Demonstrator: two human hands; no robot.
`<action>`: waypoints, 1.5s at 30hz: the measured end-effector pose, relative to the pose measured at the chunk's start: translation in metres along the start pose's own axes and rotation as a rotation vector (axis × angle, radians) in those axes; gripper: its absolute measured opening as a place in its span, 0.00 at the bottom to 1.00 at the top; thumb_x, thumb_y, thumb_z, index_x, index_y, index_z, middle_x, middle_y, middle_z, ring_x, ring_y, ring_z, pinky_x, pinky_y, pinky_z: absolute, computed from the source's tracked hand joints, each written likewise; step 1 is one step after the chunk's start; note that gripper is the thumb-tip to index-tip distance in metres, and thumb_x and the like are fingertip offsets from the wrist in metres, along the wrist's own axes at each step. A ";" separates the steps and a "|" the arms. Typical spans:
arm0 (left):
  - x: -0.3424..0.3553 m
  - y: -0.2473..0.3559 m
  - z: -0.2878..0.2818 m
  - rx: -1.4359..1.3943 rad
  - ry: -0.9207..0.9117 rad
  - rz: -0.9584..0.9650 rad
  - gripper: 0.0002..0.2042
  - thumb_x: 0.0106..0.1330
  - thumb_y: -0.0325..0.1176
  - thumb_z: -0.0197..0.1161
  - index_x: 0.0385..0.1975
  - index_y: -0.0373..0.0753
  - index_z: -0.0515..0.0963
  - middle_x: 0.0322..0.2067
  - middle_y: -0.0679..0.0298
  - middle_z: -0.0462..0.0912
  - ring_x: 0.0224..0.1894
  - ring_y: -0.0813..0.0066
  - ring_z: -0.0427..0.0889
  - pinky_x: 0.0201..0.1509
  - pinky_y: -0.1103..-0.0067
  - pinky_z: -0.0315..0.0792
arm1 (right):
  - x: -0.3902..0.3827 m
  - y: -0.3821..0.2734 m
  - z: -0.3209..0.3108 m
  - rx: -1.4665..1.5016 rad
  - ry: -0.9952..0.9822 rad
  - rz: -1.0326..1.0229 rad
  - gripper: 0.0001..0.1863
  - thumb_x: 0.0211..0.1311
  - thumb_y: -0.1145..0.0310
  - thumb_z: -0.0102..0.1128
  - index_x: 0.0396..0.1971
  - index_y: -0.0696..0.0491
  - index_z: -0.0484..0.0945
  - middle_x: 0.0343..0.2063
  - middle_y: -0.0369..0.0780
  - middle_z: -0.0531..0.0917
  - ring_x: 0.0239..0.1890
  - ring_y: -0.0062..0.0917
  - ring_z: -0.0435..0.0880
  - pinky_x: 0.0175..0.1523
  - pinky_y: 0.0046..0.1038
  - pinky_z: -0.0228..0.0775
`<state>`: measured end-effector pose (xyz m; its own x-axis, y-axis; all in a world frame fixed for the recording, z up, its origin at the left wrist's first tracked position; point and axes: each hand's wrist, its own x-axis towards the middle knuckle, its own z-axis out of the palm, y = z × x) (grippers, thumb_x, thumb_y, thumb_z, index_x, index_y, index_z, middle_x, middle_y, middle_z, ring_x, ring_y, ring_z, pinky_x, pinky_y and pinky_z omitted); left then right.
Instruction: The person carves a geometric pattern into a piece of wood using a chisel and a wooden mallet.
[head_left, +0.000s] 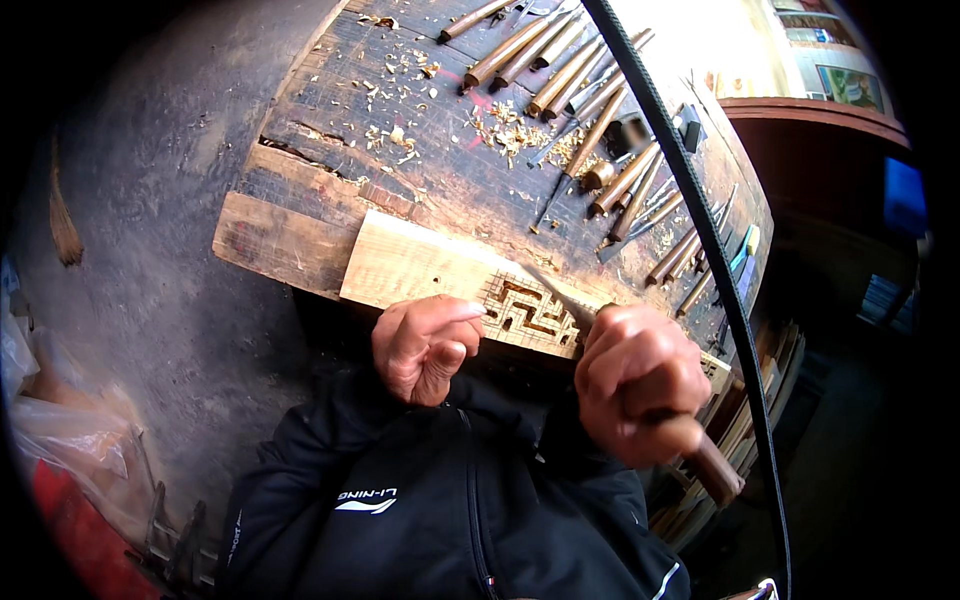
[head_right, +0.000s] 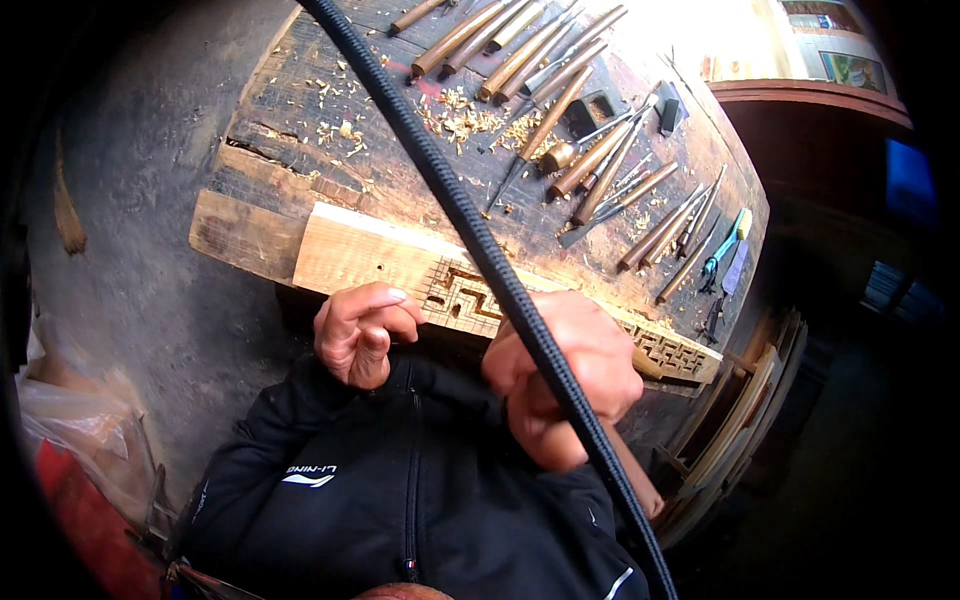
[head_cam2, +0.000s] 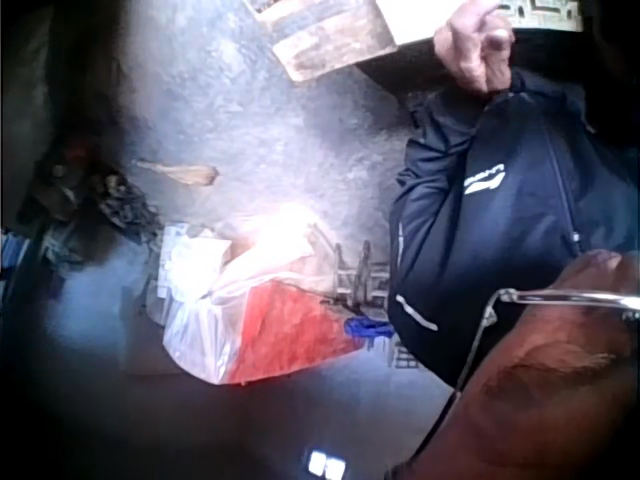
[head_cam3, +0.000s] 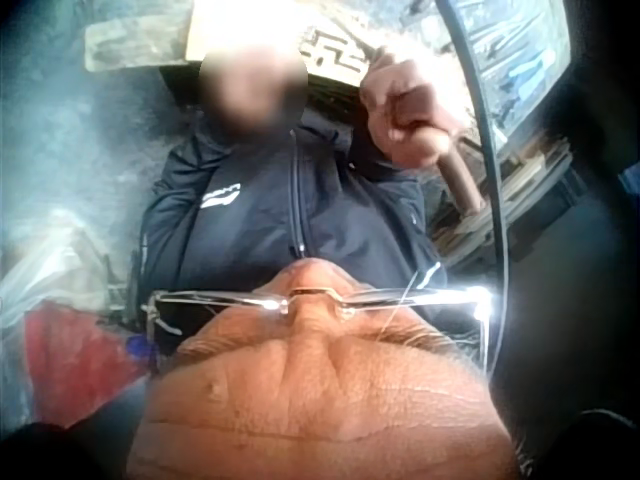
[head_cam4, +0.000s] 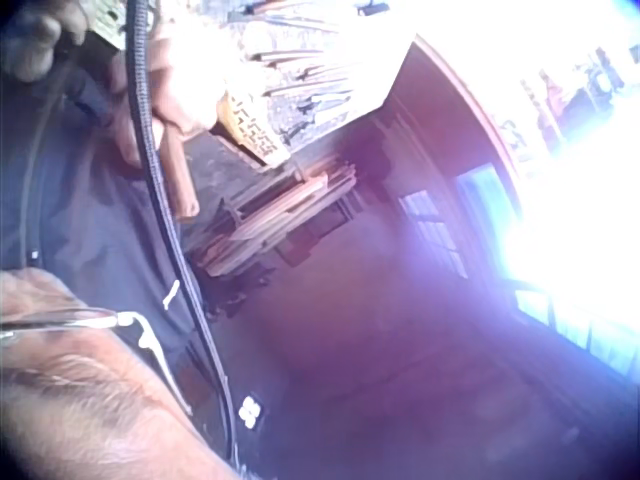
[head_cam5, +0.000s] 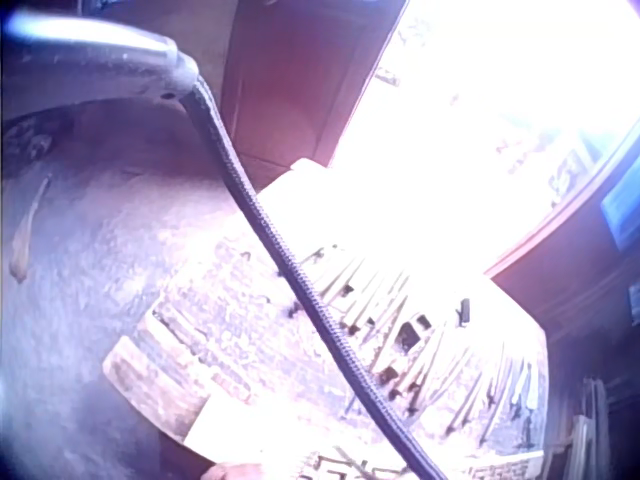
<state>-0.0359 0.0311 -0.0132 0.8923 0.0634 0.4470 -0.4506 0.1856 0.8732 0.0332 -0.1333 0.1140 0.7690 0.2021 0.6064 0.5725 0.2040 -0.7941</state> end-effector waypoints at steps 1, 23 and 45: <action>0.002 -0.001 -0.003 0.044 -0.045 0.018 0.27 0.89 0.52 0.56 0.64 0.28 0.71 0.26 0.56 0.87 0.31 0.65 0.90 0.37 0.70 0.82 | 0.008 -0.001 -0.002 0.060 -0.089 -0.065 0.30 0.90 0.53 0.52 0.21 0.46 0.61 0.16 0.36 0.80 0.08 0.19 0.67 0.15 0.22 0.57; -0.009 -0.009 0.022 0.177 -0.155 0.083 0.36 0.76 0.50 0.75 0.70 0.24 0.79 0.44 0.48 0.94 0.38 0.55 0.96 0.41 0.67 0.89 | 0.008 0.007 -0.015 0.295 -0.419 0.243 0.41 0.80 0.30 0.60 0.17 0.51 0.70 0.16 0.42 0.83 0.09 0.22 0.74 0.14 0.24 0.57; -0.007 -0.013 0.028 0.248 -0.108 0.171 0.28 0.75 0.30 0.77 0.69 0.24 0.76 0.41 0.49 0.95 0.29 0.61 0.93 0.31 0.69 0.86 | -0.004 0.021 -0.008 0.338 -0.423 0.096 0.29 0.86 0.62 0.59 0.17 0.51 0.68 0.17 0.44 0.81 0.10 0.24 0.71 0.15 0.27 0.55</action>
<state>-0.0372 0.0009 -0.0227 0.8011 -0.0339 0.5976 -0.5985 -0.0644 0.7985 0.0445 -0.1373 0.0948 0.5916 0.5885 0.5510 0.3286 0.4482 -0.8314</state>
